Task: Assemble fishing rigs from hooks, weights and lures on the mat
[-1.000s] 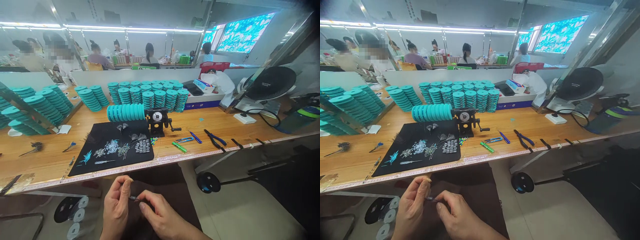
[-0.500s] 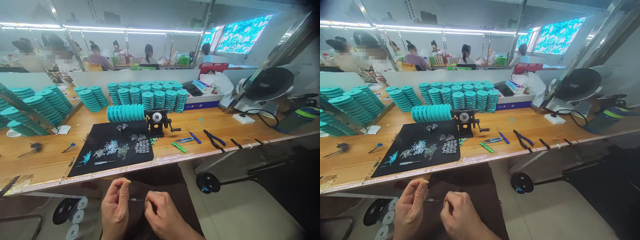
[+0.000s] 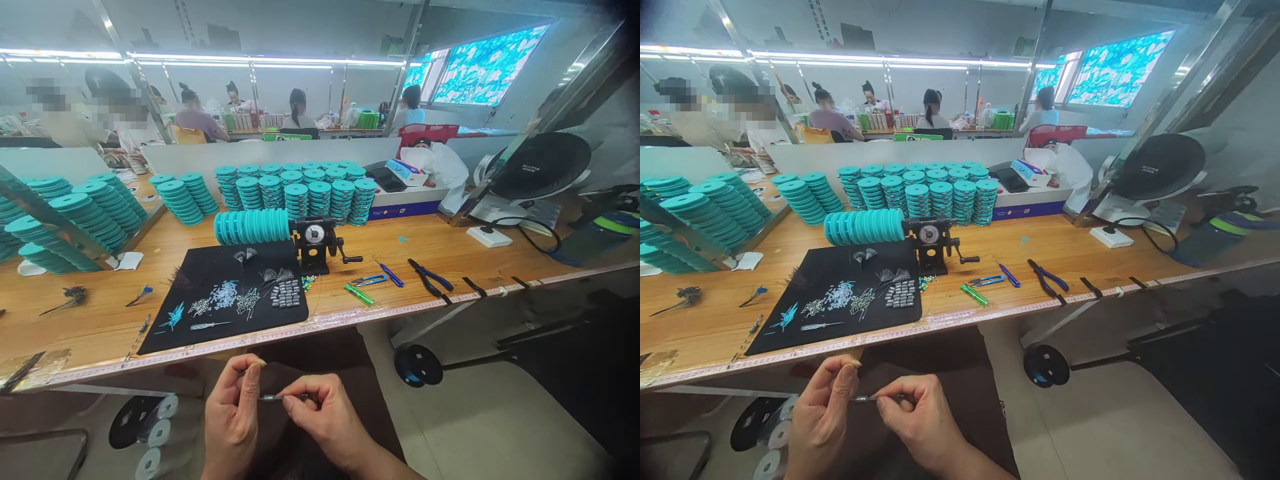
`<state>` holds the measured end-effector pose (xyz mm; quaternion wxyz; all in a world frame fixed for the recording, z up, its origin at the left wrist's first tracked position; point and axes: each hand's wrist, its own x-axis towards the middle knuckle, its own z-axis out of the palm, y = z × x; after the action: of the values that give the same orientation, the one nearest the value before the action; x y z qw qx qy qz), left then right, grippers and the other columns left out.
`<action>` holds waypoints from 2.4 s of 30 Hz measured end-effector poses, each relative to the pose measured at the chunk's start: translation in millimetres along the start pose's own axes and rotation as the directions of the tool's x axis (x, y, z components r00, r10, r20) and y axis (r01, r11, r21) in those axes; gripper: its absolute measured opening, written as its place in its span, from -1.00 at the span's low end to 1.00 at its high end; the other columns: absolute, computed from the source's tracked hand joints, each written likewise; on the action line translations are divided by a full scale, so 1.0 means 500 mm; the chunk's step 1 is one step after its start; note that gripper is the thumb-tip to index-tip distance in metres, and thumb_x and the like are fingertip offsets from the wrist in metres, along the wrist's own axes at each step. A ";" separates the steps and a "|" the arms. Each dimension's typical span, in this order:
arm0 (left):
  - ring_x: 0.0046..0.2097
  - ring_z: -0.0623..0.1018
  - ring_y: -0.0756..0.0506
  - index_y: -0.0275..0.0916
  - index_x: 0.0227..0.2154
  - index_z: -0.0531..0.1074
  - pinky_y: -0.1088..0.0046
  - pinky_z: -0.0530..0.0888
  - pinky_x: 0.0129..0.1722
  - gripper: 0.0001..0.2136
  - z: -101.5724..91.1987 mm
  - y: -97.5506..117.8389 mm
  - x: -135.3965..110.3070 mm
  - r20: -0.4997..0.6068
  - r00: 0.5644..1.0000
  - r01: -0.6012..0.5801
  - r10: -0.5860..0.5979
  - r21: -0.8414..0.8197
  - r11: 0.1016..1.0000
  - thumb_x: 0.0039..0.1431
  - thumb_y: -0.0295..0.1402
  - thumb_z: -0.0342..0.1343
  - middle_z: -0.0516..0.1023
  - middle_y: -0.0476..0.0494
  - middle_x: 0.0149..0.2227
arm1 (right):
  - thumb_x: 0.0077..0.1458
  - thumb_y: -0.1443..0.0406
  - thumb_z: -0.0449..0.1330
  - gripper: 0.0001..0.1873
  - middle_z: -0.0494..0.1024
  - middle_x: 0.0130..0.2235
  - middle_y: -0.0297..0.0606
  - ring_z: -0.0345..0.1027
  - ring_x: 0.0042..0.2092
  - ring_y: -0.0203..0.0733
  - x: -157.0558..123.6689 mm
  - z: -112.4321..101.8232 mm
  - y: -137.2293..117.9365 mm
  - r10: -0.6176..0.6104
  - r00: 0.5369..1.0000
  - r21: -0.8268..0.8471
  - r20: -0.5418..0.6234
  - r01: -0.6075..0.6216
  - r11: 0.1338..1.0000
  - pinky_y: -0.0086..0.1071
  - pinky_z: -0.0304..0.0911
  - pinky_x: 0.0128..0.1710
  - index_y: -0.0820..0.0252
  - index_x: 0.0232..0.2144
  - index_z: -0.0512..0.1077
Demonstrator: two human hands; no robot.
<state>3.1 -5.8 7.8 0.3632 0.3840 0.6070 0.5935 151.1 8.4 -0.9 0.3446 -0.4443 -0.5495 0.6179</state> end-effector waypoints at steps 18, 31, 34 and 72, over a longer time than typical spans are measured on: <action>-0.45 0.43 -0.02 -0.17 -0.34 0.44 0.57 0.34 -0.46 -0.78 -0.006 0.003 0.014 0.064 0.997 -0.037 0.033 0.064 0.997 0.15 -0.11 0.17 0.50 0.02 -0.44 | 0.05 0.36 0.23 -0.94 0.46 -0.46 -0.38 0.30 -0.41 -0.32 0.015 0.002 -0.023 0.011 0.985 0.123 0.170 -0.033 0.992 -0.46 0.19 -0.37 0.26 -0.38 0.51; -0.49 0.39 0.00 -0.18 -0.34 0.44 0.57 0.33 -0.48 -0.75 -0.001 0.004 0.011 0.038 0.999 0.022 -0.023 0.026 0.999 0.13 -0.09 0.19 0.46 0.05 -0.50 | -0.04 0.47 0.14 -0.86 0.50 -0.41 -0.37 0.36 -0.32 -0.26 0.009 -0.006 -0.025 -0.018 0.996 -0.070 0.087 0.025 0.997 -0.44 0.21 -0.28 0.22 -0.44 0.46; -0.45 0.44 -0.02 -0.17 -0.36 0.45 0.58 0.36 -0.45 -0.75 0.000 0.004 0.012 0.053 0.998 -0.018 0.015 0.060 0.998 0.12 -0.08 0.19 0.50 0.03 -0.46 | -0.03 0.49 0.10 -0.79 0.51 -0.36 -0.36 0.39 -0.27 -0.24 0.008 -0.001 -0.024 -0.014 0.981 0.081 0.192 -0.002 0.997 -0.42 0.23 -0.23 0.20 -0.32 0.44; -0.47 0.49 -0.01 -0.16 -0.33 0.39 0.59 0.41 -0.50 -0.84 0.012 -0.022 -0.010 0.280 0.960 -0.005 -0.010 0.051 0.999 0.26 -0.20 0.07 0.51 0.02 -0.48 | -0.15 0.50 0.08 -0.82 0.27 -0.48 -0.45 0.14 -0.43 -0.32 0.010 0.032 -0.033 -0.293 0.956 -0.421 -0.023 0.256 0.870 -0.46 0.04 -0.43 0.14 -0.50 0.23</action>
<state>10.6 -7.7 -3.4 0.4362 0.4725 0.5649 0.5171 133.3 9.8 14.7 0.3503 -0.4508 -0.7098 0.4126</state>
